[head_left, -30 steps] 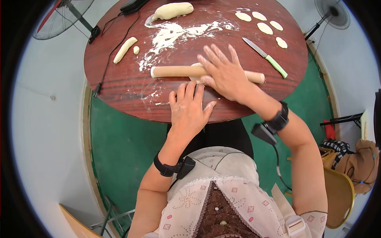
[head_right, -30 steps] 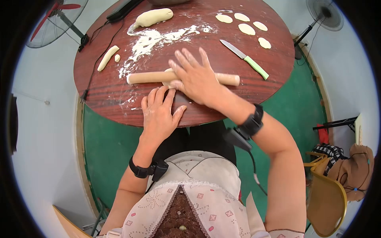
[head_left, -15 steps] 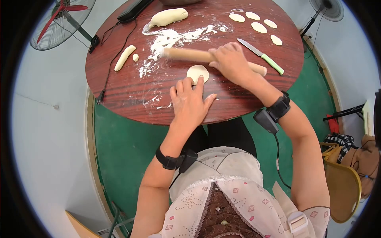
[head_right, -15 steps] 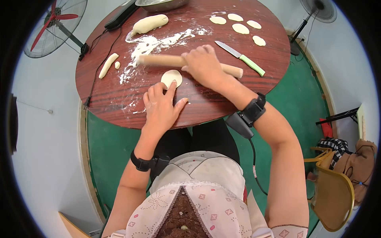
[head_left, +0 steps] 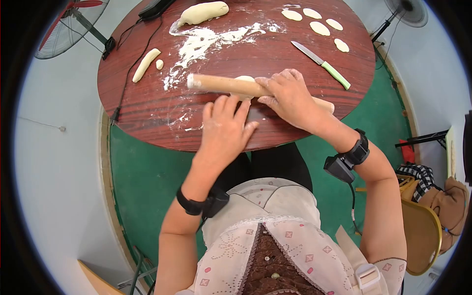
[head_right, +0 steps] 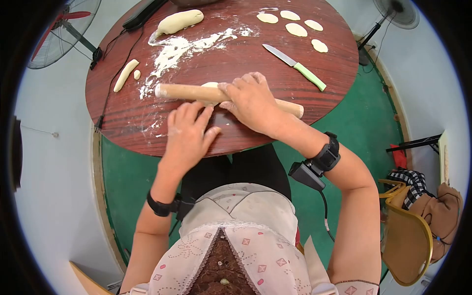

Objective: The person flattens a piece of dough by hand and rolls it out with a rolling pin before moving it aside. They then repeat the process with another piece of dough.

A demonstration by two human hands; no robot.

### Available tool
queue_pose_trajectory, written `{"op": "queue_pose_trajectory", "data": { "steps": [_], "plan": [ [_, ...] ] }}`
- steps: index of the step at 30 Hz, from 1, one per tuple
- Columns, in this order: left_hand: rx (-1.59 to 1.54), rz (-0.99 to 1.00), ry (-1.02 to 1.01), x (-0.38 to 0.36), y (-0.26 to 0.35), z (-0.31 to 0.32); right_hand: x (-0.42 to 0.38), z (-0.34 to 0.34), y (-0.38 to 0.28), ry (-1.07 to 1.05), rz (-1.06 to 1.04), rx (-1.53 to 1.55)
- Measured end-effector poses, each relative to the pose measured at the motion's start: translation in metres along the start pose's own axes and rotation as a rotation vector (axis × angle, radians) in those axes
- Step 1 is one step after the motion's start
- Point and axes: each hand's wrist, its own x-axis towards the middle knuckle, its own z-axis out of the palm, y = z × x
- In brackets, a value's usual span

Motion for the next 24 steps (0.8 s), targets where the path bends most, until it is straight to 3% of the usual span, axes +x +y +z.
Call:
{"op": "queue_pose_trajectory", "data": {
  "steps": [5, 9, 10, 14, 18, 21, 24],
  "plan": [
    [-0.021, -0.139, 0.037, -0.007, 0.011, 0.011, 0.022, 0.025, 0.014, 0.132, -0.11, -0.323],
    [-0.042, -0.187, -0.006, -0.001, 0.011, 0.009, 0.052, 0.018, 0.04, -0.204, 0.041, -0.319],
    [-0.027, -0.182, 0.009, -0.002, 0.011, 0.011, 0.052, 0.015, 0.035, -0.276, 0.12, -0.124],
    [-0.032, -0.209, 0.03, -0.002, 0.014, 0.01, 0.004, 0.011, -0.013, -0.174, 0.033, -0.073],
    [0.004, -0.224, 0.007, -0.003, 0.015, 0.013, 0.032, 0.023, 0.021, -0.104, 0.081, -0.282],
    [0.022, -0.196, 0.032, -0.003, 0.012, 0.013, 0.051, 0.024, 0.037, -0.145, 0.175, -0.241],
    [0.029, -0.189, 0.03, -0.004, 0.011, 0.014, 0.034, 0.013, 0.015, -0.254, 0.081, -0.146]
  ]
}}
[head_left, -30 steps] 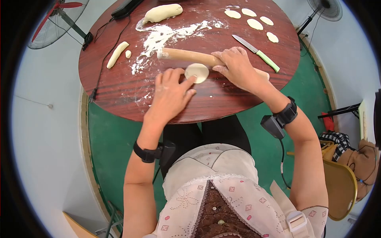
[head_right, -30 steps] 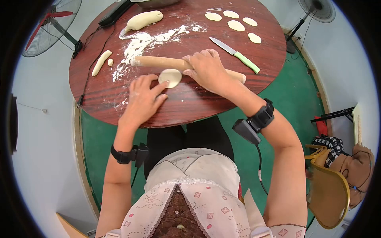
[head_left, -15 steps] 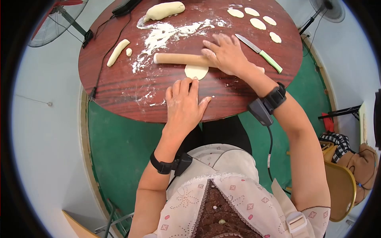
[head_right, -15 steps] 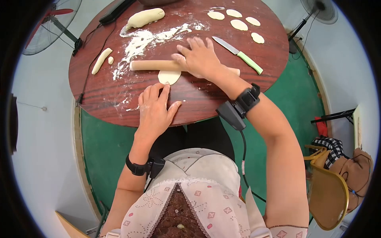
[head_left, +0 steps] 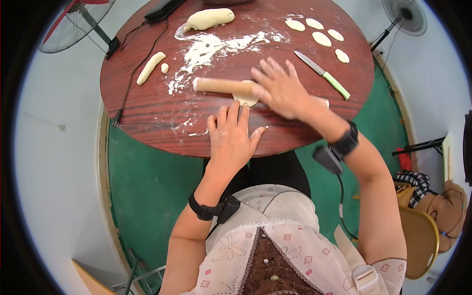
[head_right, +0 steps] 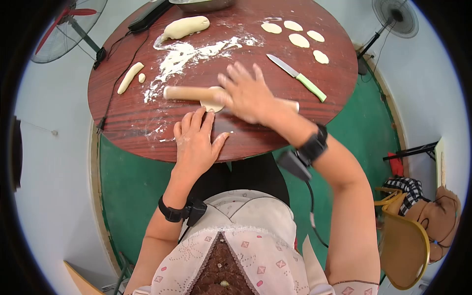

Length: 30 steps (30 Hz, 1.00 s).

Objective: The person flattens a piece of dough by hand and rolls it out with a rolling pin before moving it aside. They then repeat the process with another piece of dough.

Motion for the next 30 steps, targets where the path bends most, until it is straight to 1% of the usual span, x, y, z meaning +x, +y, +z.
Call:
{"op": "queue_pose_trajectory", "data": {
  "steps": [2, 5, 6, 9, 10, 13, 14, 16, 17, 19, 20, 21, 22, 25, 26, 29, 30],
  "plan": [
    [-0.019, -0.01, -0.016, 0.0, 0.001, -0.001, -0.02, -0.003, -0.019, -0.023, -0.085, 0.039],
    [0.002, -0.018, -0.009, 0.0, 0.003, 0.001, -0.012, 0.006, -0.011, 0.117, -0.071, -0.124],
    [0.004, -0.025, -0.013, -0.001, 0.003, 0.002, 0.001, 0.008, -0.003, 0.172, -0.017, -0.189],
    [-0.001, -0.021, -0.01, 0.0, 0.002, 0.002, 0.027, 0.003, 0.017, 0.119, 0.176, -0.224],
    [0.014, -0.011, -0.009, -0.001, 0.002, 0.001, 0.031, 0.009, 0.023, 0.226, 0.158, -0.289],
    [0.027, 0.006, 0.014, 0.002, 0.003, 0.002, 0.018, -0.003, 0.027, 0.054, 0.159, 0.059],
    [0.012, 0.011, 0.026, 0.005, 0.005, 0.004, 0.008, 0.001, 0.026, 0.151, 0.053, 0.079],
    [-0.006, 0.009, 0.04, 0.014, 0.011, 0.012, -0.002, 0.004, 0.028, 0.189, -0.021, 0.051],
    [-0.015, -0.013, 0.002, 0.017, 0.014, 0.015, -0.005, 0.006, 0.03, 0.213, -0.054, 0.037],
    [-0.031, -0.051, -0.066, 0.024, 0.017, 0.02, -0.005, 0.005, 0.032, 0.26, -0.027, 0.071],
    [-0.033, 0.004, -0.055, 0.026, 0.014, 0.02, -0.004, 0.003, 0.033, 0.265, -0.005, 0.065],
    [-0.036, 0.059, -0.049, 0.024, 0.007, 0.02, -0.004, 0.001, 0.034, 0.267, 0.021, 0.061],
    [-0.04, 0.115, -0.046, 0.021, -0.001, 0.019, -0.005, -0.004, 0.036, 0.256, 0.001, 0.105],
    [-0.028, 0.315, -0.086, 0.021, -0.037, -0.003, -0.013, -0.009, 0.037, 0.264, -0.137, 0.103],
    [-0.03, 0.323, -0.076, 0.02, -0.044, -0.009, -0.016, -0.01, 0.034, 0.221, -0.131, 0.125],
    [0.02, 0.265, -0.116, 0.006, -0.034, -0.018, -0.029, -0.01, 0.015, 0.117, -0.108, 0.179],
    [0.028, 0.271, -0.067, 0.001, -0.028, -0.017, -0.033, -0.009, 0.008, 0.101, -0.088, 0.188]
  ]
}}
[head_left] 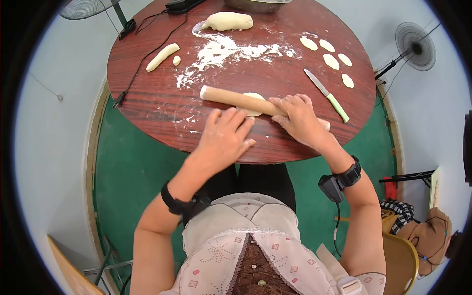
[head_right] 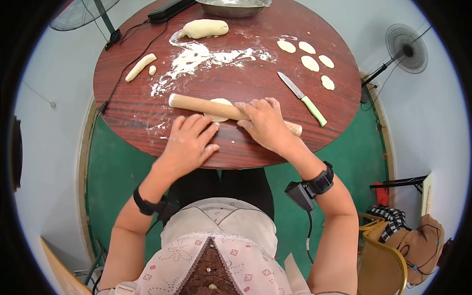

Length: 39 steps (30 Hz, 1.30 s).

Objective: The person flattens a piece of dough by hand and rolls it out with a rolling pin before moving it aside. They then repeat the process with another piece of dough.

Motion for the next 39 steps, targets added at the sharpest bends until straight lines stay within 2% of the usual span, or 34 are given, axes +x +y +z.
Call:
{"op": "queue_pose_trajectory", "data": {
  "steps": [2, 5, 10, 14, 17, 20, 23, 24, 27, 31, 34, 37, 39],
  "plan": [
    [-0.056, -0.041, 0.051, -0.003, 0.012, 0.003, 0.0, 0.0, -0.013, -0.024, 0.053, -0.069],
    [-0.102, -0.119, 0.048, -0.001, 0.018, 0.008, 0.017, 0.016, -0.008, 0.245, -0.06, -0.319],
    [-0.113, -0.174, 0.022, 0.005, 0.02, 0.015, 0.055, 0.024, 0.031, 0.116, 0.133, -0.281],
    [-0.129, -0.196, 0.023, 0.003, 0.021, 0.014, 0.02, 0.016, -0.007, -0.026, 0.055, -0.211],
    [-0.088, -0.166, 0.059, 0.004, 0.021, 0.012, 0.0, 0.023, -0.02, 0.068, -0.008, -0.208],
    [-0.086, -0.184, 0.025, 0.004, 0.022, 0.016, 0.025, 0.028, -0.003, 0.187, 0.075, -0.349],
    [-0.095, -0.188, 0.039, 0.007, 0.021, 0.016, 0.048, 0.03, 0.026, 0.214, 0.107, -0.337],
    [-0.099, -0.202, 0.043, 0.007, 0.021, 0.016, 0.05, 0.028, 0.027, 0.275, 0.028, -0.23],
    [-0.104, -0.252, 0.037, 0.009, 0.023, 0.016, 0.039, 0.014, 0.02, 0.027, -0.062, -0.08],
    [-0.106, -0.299, 0.05, 0.008, 0.027, 0.02, 0.017, 0.004, 0.0, 0.073, -0.004, -0.132],
    [-0.125, -0.295, 0.089, 0.007, 0.025, 0.017, 0.005, 0.007, -0.013, 0.081, -0.061, -0.125],
    [-0.118, -0.395, 0.045, 0.006, 0.025, 0.011, 0.016, 0.019, -0.012, 0.166, -0.024, -0.184],
    [-0.091, -0.388, 0.067, 0.007, 0.024, 0.011, 0.038, 0.017, 0.006, 0.111, 0.026, -0.271]
  ]
}}
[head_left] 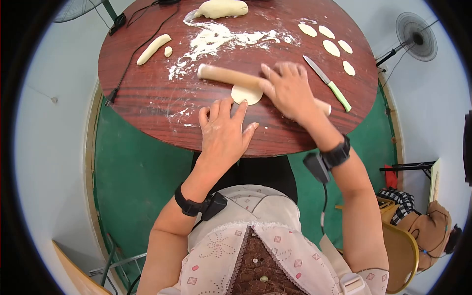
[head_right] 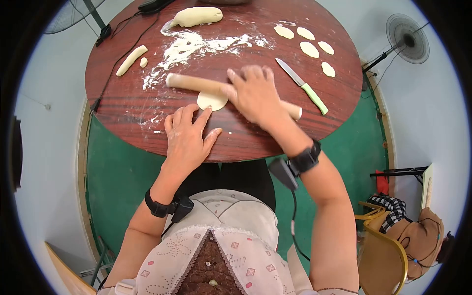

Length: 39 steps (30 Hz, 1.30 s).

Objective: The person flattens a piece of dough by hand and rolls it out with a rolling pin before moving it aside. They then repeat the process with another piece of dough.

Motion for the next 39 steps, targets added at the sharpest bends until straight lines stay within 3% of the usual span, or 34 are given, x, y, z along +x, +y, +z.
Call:
{"op": "queue_pose_trajectory", "data": {
  "steps": [4, 9, 13, 16, 17, 20, 21, 24, 28, 30, 33, 36, 37, 39],
  "plan": [
    [0.005, 0.016, 0.022, 0.0, 0.0, -0.001, 0.019, 0.011, 0.015, 0.01, 0.022, -0.008],
    [-0.013, 0.023, 0.039, -0.003, -0.002, 0.002, -0.023, -0.011, -0.028, -0.098, -0.108, 0.06],
    [-0.012, 0.024, 0.029, -0.001, -0.001, 0.001, -0.013, 0.0, -0.028, 0.019, -0.06, -0.098],
    [0.014, 0.041, 0.029, -0.001, -0.002, 0.003, 0.008, 0.012, -0.007, 0.031, 0.067, -0.072],
    [0.027, 0.05, 0.038, 0.001, -0.005, 0.001, 0.01, 0.017, 0.001, 0.093, 0.021, -0.054],
    [0.058, 0.109, -0.042, 0.012, -0.024, -0.008, 0.014, -0.004, 0.016, -0.192, -0.007, 0.25],
    [0.025, 0.137, -0.092, 0.018, -0.034, -0.016, 0.011, -0.002, 0.019, -0.091, -0.047, 0.198],
    [0.093, 0.278, -0.1, 0.033, -0.061, -0.028, 0.006, -0.017, 0.015, -0.124, 0.052, 0.197],
    [-0.012, 0.3, -0.046, 0.021, -0.025, -0.012, -0.004, -0.006, 0.013, 0.01, 0.042, 0.26],
    [0.013, 0.239, 0.01, 0.013, -0.009, 0.003, -0.007, -0.007, 0.009, 0.064, 0.029, 0.307],
    [-0.055, 0.154, -0.067, 0.011, -0.002, -0.002, -0.006, -0.011, 0.004, 0.054, -0.134, 0.367],
    [-0.056, 0.153, -0.058, 0.001, -0.002, -0.002, -0.006, -0.001, -0.002, -0.002, -0.267, 0.268],
    [-0.027, 0.144, -0.082, -0.003, -0.004, -0.001, -0.005, 0.003, -0.006, -0.057, -0.187, 0.259],
    [-0.01, 0.13, -0.08, -0.003, -0.004, 0.0, 0.006, 0.016, -0.001, 0.064, -0.13, 0.145]
  ]
}}
